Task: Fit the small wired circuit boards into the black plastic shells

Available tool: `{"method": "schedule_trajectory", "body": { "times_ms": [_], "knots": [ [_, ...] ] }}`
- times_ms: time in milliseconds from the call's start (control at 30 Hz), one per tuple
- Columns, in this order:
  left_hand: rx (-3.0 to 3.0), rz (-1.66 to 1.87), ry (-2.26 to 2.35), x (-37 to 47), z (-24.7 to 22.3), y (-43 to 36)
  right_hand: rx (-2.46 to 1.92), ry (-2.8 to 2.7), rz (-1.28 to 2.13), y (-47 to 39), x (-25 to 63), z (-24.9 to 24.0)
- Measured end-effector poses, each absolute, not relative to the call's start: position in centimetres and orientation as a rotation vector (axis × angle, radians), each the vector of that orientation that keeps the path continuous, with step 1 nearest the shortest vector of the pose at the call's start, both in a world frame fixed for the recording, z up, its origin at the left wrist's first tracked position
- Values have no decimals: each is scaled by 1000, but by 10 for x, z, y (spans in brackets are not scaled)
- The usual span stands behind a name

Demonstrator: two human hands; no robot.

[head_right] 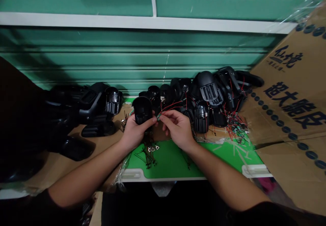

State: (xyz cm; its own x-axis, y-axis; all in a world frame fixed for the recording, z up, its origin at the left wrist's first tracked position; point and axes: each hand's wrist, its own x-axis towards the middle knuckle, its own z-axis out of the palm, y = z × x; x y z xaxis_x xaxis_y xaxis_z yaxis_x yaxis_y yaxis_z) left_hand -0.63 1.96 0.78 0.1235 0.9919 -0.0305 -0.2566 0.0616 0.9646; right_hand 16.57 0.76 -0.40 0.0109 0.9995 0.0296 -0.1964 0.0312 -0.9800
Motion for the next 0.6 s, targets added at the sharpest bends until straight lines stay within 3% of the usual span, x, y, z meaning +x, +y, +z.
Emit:
{"method": "schedule_trajectory", "body": {
  "times_ms": [600],
  "knots": [
    [1153, 1122, 941, -15, 7, 23, -1133, -1335, 1183, 1, 162, -9]
  ]
}}
